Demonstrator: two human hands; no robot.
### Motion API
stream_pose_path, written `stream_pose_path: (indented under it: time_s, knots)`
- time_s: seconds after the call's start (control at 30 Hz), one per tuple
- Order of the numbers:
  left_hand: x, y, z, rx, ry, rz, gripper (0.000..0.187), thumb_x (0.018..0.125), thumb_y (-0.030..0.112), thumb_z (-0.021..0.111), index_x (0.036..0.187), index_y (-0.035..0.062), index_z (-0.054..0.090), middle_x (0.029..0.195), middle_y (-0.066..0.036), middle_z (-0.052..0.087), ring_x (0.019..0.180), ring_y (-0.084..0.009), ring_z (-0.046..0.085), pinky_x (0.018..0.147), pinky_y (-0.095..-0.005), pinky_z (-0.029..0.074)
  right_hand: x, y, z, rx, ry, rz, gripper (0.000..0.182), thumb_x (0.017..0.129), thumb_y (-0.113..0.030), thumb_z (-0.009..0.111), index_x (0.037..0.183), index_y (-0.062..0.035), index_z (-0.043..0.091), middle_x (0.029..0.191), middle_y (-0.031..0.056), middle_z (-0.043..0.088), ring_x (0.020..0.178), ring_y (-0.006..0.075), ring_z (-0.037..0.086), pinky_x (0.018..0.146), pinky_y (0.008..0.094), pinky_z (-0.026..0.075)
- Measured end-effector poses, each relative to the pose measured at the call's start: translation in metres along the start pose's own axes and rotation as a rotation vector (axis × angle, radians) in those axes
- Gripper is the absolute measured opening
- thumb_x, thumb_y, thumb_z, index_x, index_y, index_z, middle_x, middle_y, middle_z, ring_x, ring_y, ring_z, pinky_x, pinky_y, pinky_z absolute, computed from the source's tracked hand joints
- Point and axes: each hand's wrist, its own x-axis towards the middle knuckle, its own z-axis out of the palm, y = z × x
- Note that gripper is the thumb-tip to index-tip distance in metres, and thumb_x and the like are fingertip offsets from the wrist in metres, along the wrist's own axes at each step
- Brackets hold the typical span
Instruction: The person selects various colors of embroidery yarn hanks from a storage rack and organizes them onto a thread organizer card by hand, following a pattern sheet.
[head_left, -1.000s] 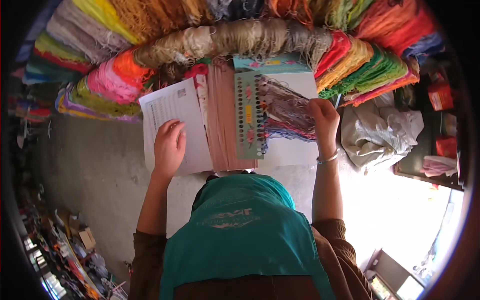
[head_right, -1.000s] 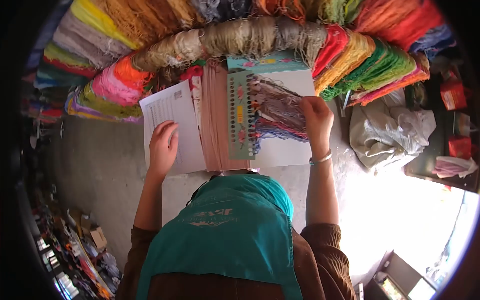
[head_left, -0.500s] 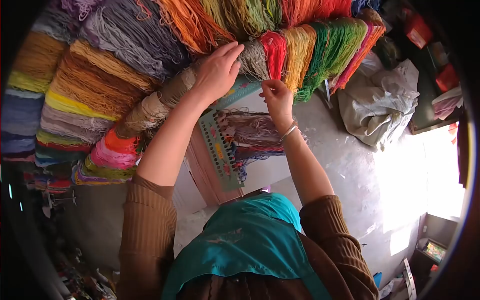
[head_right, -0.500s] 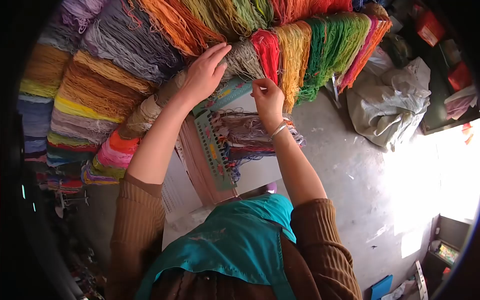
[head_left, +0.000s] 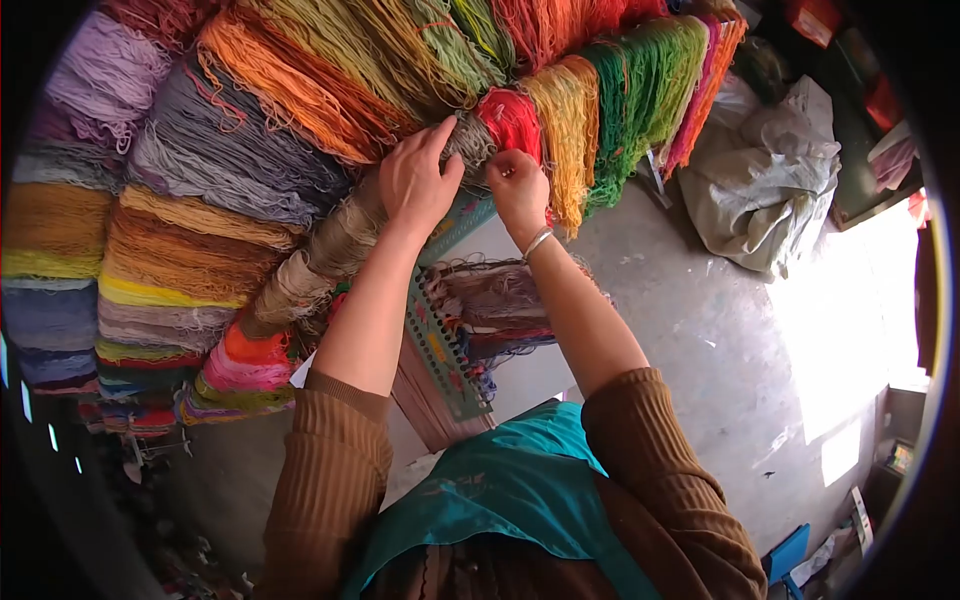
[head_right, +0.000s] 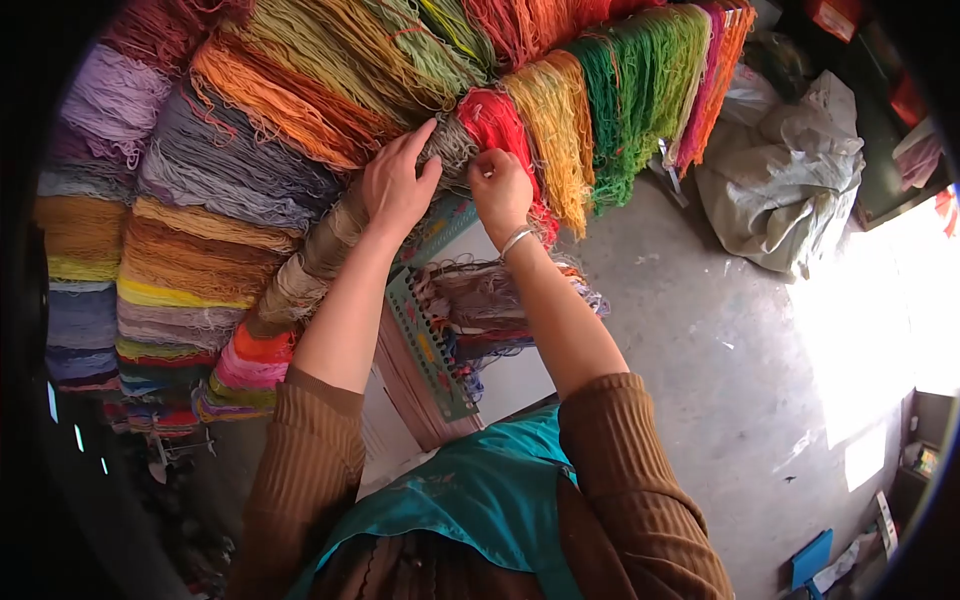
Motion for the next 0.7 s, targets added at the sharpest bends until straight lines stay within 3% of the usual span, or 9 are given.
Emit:
stream_pose_path:
  time_s: [0.17, 0.23, 0.27, 0.3, 0.37, 0.5, 0.57, 0.63, 0.7]
  knots:
    - [-0.001, -0.003, 0.001, 0.032, -0.021, 0.020, 0.047, 0.083, 0.018, 0.059, 0.130, 0.0122, 0.058, 0.118, -0.010, 0.065, 0.106, -0.0301, 0.061, 0.091, -0.0412, 0.049, -0.014, 0.000, -0.009, 0.130, 0.050, 0.074, 0.008, 0.078, -0.013, 0.067, 0.081, -0.0066, 0.069, 0.081, 0.0110, 0.065, 0.070, 0.0266, 0.066, 0.066, 0.0373, 0.051]
    - [-0.001, -0.003, 0.001, 0.039, -0.034, 0.023, 0.048, 0.083, 0.017, 0.057, 0.131, 0.0122, 0.057, 0.120, -0.010, 0.065, 0.107, -0.0301, 0.061, 0.092, -0.0413, 0.048, -0.019, 0.001, -0.014, 0.328, 0.070, 0.076, 0.006, 0.080, -0.009, 0.066, 0.081, -0.0042, 0.068, 0.080, 0.0096, 0.066, 0.065, 0.0203, 0.066, 0.060, 0.0332, 0.050]
    - [-0.002, -0.003, 0.001, 0.048, -0.045, 0.023, 0.048, 0.084, 0.016, 0.056, 0.132, 0.0123, 0.056, 0.121, -0.010, 0.064, 0.108, -0.0301, 0.060, 0.093, -0.0413, 0.047, -0.021, -0.003, -0.022, 0.413, -0.045, 0.225, 0.006, 0.085, -0.006, 0.063, 0.087, -0.0021, 0.066, 0.082, 0.0082, 0.068, 0.060, 0.0144, 0.064, 0.055, 0.0281, 0.049]
    - [-0.002, -0.004, 0.001, 0.049, -0.047, 0.028, 0.048, 0.084, 0.016, 0.056, 0.132, 0.0123, 0.056, 0.121, -0.010, 0.064, 0.108, -0.0301, 0.060, 0.093, -0.0413, 0.047, -0.020, -0.001, -0.022, 0.416, -0.040, 0.226, 0.006, 0.085, -0.006, 0.063, 0.087, -0.0021, 0.066, 0.082, 0.0082, 0.068, 0.060, 0.0144, 0.064, 0.055, 0.0281, 0.049]
    - [-0.001, -0.001, -0.001, 0.026, -0.104, -0.022, 0.050, 0.084, 0.015, 0.055, 0.133, 0.0119, 0.055, 0.127, -0.009, 0.061, 0.116, -0.0294, 0.057, 0.097, -0.0433, 0.044, -0.019, 0.000, -0.023, 0.810, -0.141, 0.421, 0.009, 0.090, -0.007, 0.060, 0.096, -0.0012, 0.062, 0.085, 0.0084, 0.068, 0.058, 0.0126, 0.063, 0.052, 0.0250, 0.049]
    - [0.008, 0.013, -0.008, 0.064, -0.124, -0.068, 0.049, 0.086, 0.016, 0.055, 0.135, 0.0121, 0.053, 0.131, -0.008, 0.058, 0.122, -0.0285, 0.052, 0.099, -0.0458, 0.041, -0.014, -0.001, -0.032, 0.915, -0.213, 0.496, 0.010, 0.092, -0.006, 0.059, 0.101, -0.0010, 0.060, 0.085, 0.0070, 0.068, 0.061, 0.0136, 0.064, 0.054, 0.0244, 0.050]
    - [0.014, 0.021, -0.007, 0.179, -0.031, 0.067, 0.046, 0.089, 0.016, 0.054, 0.135, 0.0117, 0.053, 0.132, -0.008, 0.057, 0.126, -0.0279, 0.050, 0.100, -0.0474, 0.040, -0.012, -0.001, -0.033, 0.949, -0.233, 0.538, 0.012, 0.092, -0.007, 0.061, 0.101, 0.0000, 0.060, 0.086, 0.0065, 0.068, 0.063, 0.0132, 0.064, 0.056, 0.0241, 0.050]
    - [0.017, 0.014, 0.008, 0.145, -0.017, 0.120, 0.043, 0.092, 0.017, 0.052, 0.134, 0.0088, 0.053, 0.131, -0.009, 0.058, 0.122, -0.0287, 0.053, 0.098, -0.0457, 0.043, -0.010, 0.000, -0.031, 0.903, -0.268, 0.506, 0.012, 0.091, -0.007, 0.062, 0.101, 0.0002, 0.061, 0.085, 0.0056, 0.068, 0.064, 0.0127, 0.064, 0.057, 0.0238, 0.050]
    - [0.020, 0.013, 0.014, 0.040, -0.144, 0.080, 0.041, 0.093, 0.017, 0.051, 0.133, 0.0057, 0.053, 0.128, -0.012, 0.060, 0.116, -0.0304, 0.057, 0.096, -0.0437, 0.045, -0.005, 0.006, -0.028, 0.855, -0.298, 0.472, 0.012, 0.091, -0.007, 0.063, 0.100, 0.0004, 0.062, 0.084, 0.0047, 0.068, 0.064, 0.0123, 0.063, 0.058, 0.0235, 0.051]
